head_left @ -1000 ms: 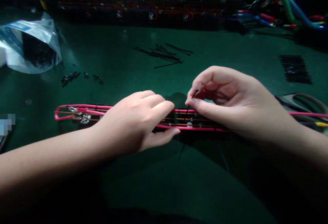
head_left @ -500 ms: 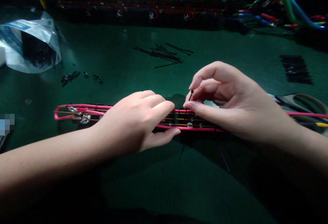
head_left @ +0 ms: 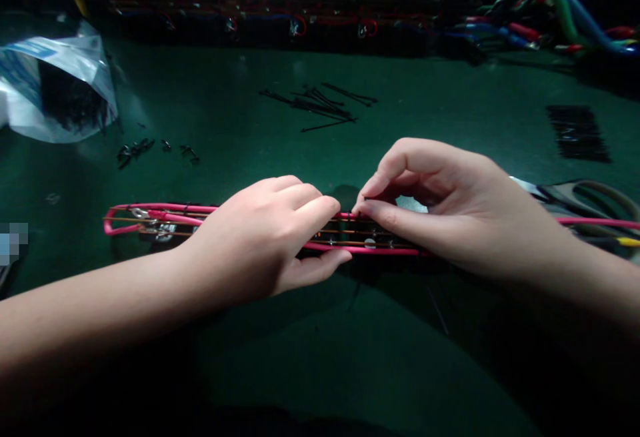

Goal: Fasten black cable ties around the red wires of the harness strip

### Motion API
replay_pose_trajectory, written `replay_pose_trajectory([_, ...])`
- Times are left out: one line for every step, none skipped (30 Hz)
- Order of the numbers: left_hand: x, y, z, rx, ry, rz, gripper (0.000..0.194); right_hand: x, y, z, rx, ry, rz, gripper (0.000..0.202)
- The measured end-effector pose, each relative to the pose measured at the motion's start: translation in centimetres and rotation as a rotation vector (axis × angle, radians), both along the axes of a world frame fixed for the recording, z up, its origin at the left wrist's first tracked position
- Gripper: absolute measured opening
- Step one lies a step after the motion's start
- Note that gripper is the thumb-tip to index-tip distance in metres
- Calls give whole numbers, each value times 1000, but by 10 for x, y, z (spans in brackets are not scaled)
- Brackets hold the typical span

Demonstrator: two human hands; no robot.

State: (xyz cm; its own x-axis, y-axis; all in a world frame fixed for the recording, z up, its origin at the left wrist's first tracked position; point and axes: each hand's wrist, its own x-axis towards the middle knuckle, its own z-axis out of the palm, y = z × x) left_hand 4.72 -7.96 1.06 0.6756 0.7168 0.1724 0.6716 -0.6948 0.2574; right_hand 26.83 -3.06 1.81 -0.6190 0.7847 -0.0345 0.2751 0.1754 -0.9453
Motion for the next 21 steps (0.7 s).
replay_pose_trajectory([0, 0, 0, 1, -2, 0, 32, 0, 0, 0, 6, 0, -1, 9])
replay_pose_trajectory([0, 0, -1, 3, -4, 1, 32, 0, 0, -1, 10, -3, -2, 8])
replay_pose_trajectory([0, 0, -1, 3, -4, 1, 32, 0, 0, -1, 16, -11, -3, 8])
replay_pose_trajectory([0, 0, -1, 2, -2, 1, 32, 0, 0, -1, 23, -22, -4, 8])
replay_pose_trajectory([0, 0, -1, 1, -1, 1, 31, 1, 1, -1, 33, -32, -3, 7])
replay_pose_trajectory([0, 0, -1, 0, 1, 2, 30, 1, 1, -1, 42, -43, -2, 7])
replay_pose_trajectory([0, 0, 0, 3, 2, 4, 28, 1, 1, -1, 51, -52, 1, 7])
replay_pose_trajectory([-1, 0, 0, 10, 2, 5, 25, 1, 2, 0, 60, -56, 6, 7])
replay_pose_trajectory([-1, -1, 1, 23, -1, 2, 23, 1, 2, 0, 66, -56, 14, 8])
replay_pose_trajectory([-1, -2, 2, 44, -9, -2, 21, 1, 2, 1, 69, -54, 25, 8])
replay_pose_trajectory([-1, -3, 2, 72, -16, -16, 19, 1, 3, 1, 71, -54, 35, 8])
replay_pose_trajectory([-1, -5, 2, 106, -28, -46, 17, 1, 3, 1, 72, -57, 43, 9])
replay_pose_trajectory([-1, -6, 2, 152, -60, -81, 16, 1, 3, 1, 73, -60, 47, 9])
replay_pose_trajectory([0, -8, 1, 197, -90, -123, 16, 1, 3, 1, 75, -64, 48, 9])
replay_pose_trajectory([0, -10, 1, 240, -111, -175, 18, 1, 3, 1, 79, -67, 47, 9])
replay_pose_trajectory([1, -12, 0, 276, -124, -218, 18, 1, 3, 1, 87, -68, 46, 9])
replay_pose_trajectory([2, -13, 0, 296, -105, -264, 18, 1, 3, 0, 95, -69, 44, 10])
replay_pose_trajectory([2, -14, 0, 306, -82, -294, 18, 1, 3, 0, 102, -71, 41, 10])
replay_pose_trajectory([3, -14, 0, 306, -47, -312, 17, 1, 3, 0, 106, -72, 38, 10])
replay_pose_trajectory([3, -14, 0, 302, -16, -323, 17, 1, 3, 0, 105, -72, 35, 10])
replay_pose_trajectory([3, -13, 0, 300, -5, -317, 18, 1, 3, 0, 101, -69, 32, 10])
